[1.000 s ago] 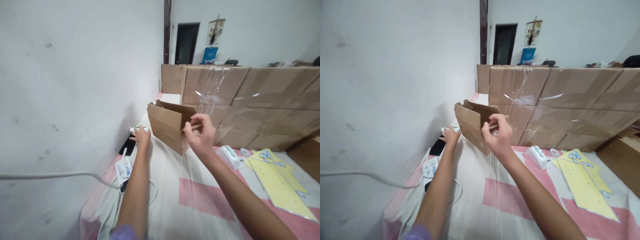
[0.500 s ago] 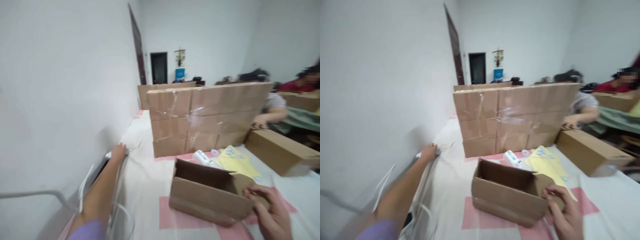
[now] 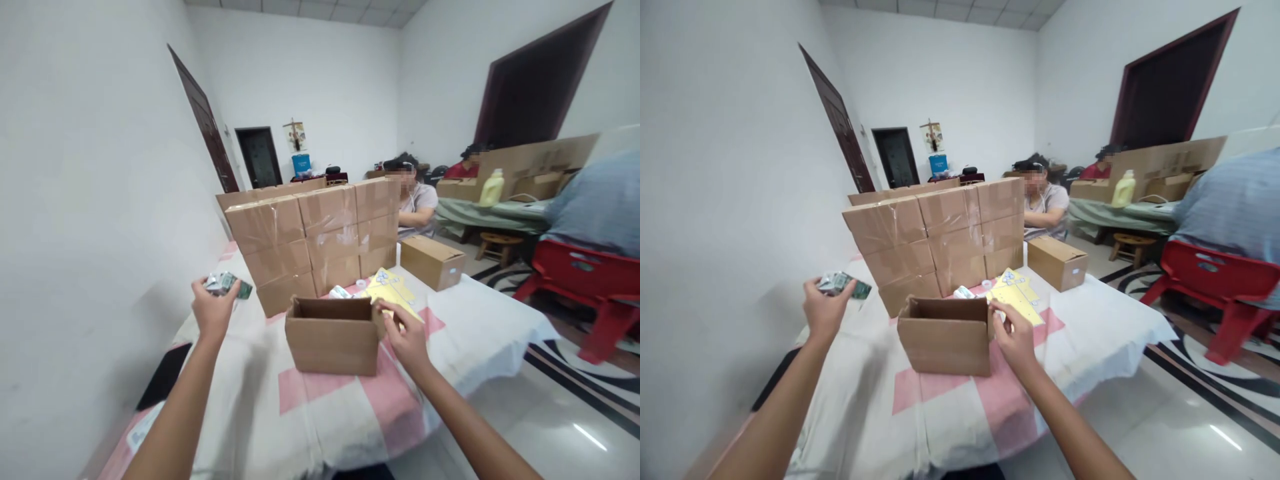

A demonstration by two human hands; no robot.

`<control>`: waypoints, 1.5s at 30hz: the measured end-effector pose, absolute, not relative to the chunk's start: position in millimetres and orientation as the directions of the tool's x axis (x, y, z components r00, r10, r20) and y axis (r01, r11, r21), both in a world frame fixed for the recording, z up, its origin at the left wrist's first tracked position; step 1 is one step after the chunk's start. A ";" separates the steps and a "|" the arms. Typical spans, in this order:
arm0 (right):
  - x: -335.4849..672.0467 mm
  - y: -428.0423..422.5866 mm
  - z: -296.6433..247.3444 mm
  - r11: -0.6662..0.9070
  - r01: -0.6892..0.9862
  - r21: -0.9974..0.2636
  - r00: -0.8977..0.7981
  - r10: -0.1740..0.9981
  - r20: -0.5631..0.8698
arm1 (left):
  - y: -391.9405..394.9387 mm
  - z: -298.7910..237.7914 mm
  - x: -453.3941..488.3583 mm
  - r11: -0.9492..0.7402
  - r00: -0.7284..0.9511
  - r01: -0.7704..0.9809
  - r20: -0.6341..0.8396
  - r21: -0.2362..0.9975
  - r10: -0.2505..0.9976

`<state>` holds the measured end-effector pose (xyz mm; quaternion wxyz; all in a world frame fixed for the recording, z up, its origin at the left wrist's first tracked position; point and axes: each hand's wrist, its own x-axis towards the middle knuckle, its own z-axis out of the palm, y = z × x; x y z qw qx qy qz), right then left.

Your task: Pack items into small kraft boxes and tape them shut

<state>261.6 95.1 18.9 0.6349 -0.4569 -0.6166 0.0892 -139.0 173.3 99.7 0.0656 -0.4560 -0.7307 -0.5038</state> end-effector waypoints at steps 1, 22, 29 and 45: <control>266.3 91.2 26.6 0.577 0.499 -0.647 0.234 0.629 0.741 | 165.7 108.5 -120.9 -0.022 -0.555 0.718 0.591 0.696 0.585; 234.7 99.8 159.4 0.796 0.416 -0.440 -0.659 0.597 0.457 | 72.5 46.7 -3.3 -0.567 0.199 0.754 0.708 0.332 0.678; 221.5 104.0 156.7 0.734 0.630 -0.254 -0.732 0.671 0.122 | 34.4 23.5 7.1 -0.550 0.274 0.826 0.764 0.125 0.584; 138.1 90.8 48.0 0.782 0.585 0.214 -0.594 0.593 -0.544 | -54.7 -6.9 40.9 -0.600 0.135 0.772 0.870 0.208 0.475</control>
